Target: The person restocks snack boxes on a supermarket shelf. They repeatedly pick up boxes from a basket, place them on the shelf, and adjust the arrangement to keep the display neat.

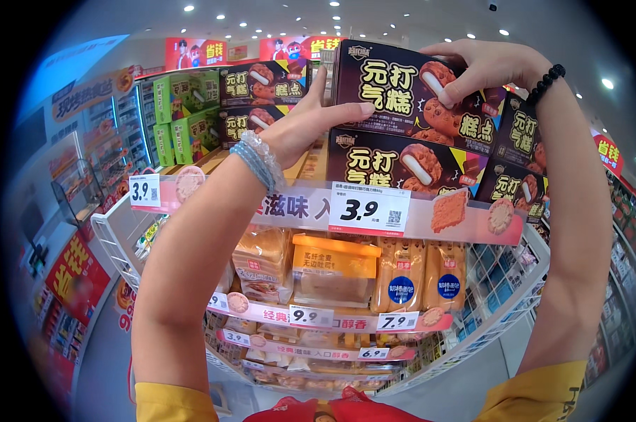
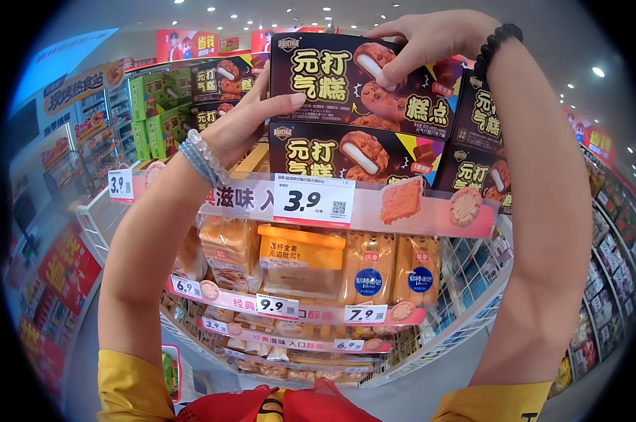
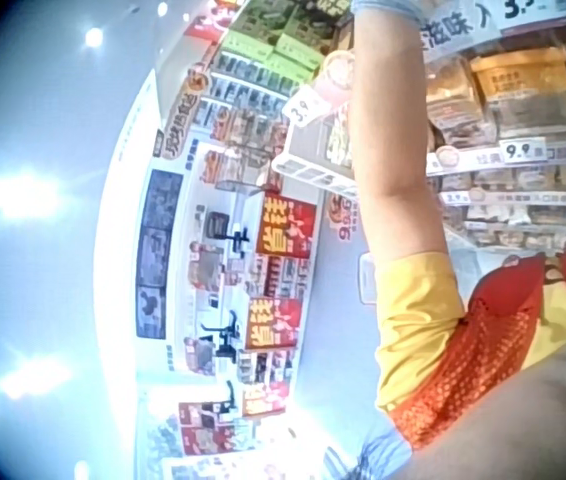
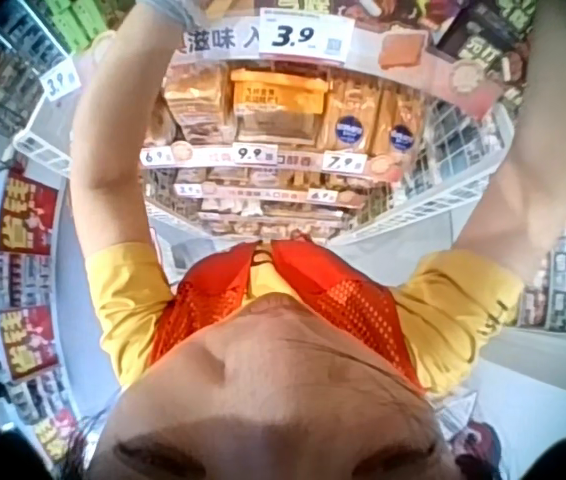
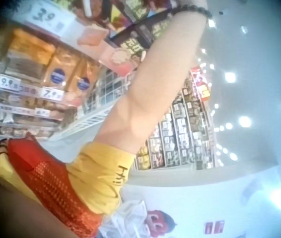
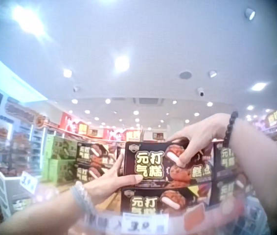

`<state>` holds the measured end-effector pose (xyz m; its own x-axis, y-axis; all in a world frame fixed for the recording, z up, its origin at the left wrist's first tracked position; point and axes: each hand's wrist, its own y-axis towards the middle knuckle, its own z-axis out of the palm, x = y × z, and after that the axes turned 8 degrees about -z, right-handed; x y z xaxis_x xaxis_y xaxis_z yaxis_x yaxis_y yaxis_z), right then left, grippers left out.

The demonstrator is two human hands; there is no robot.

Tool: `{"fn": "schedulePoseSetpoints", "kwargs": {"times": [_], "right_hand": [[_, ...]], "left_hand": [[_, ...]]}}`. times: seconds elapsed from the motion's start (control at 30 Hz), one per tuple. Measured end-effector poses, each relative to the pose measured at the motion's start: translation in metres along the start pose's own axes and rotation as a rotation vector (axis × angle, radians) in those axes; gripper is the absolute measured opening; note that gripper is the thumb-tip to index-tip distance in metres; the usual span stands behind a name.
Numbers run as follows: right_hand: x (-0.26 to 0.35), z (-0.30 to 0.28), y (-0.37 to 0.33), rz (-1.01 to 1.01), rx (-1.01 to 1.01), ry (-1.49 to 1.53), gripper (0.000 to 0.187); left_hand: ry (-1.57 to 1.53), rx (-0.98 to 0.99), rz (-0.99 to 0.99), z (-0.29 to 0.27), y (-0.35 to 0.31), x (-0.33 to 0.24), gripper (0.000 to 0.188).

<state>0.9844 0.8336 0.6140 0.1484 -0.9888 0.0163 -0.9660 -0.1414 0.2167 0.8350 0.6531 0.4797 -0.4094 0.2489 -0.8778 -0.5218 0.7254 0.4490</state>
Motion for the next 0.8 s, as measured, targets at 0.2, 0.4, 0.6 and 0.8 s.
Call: {"fn": "schedulePoseSetpoints", "kwargs": {"times": [0.2,0.4,0.6,0.8], "right_hand": [[0.013,0.003,-0.005,0.036,0.010,0.049,0.072],[0.008,0.004,-0.002,0.017,-0.002,0.071,0.075],[0.014,0.006,-0.006,0.021,-0.027,0.085,0.073],[0.014,0.009,-0.012,0.023,-0.150,0.126,0.073]], "left_hand": [[0.041,0.026,-0.060,-0.010,0.000,-0.005,0.075],[-0.048,0.062,-0.088,-0.010,-0.001,-0.008,0.066],[-0.096,0.063,-0.068,-0.008,-0.006,-0.008,0.076],[0.125,-0.128,-0.072,-0.018,-0.042,-0.024,0.102]]}}
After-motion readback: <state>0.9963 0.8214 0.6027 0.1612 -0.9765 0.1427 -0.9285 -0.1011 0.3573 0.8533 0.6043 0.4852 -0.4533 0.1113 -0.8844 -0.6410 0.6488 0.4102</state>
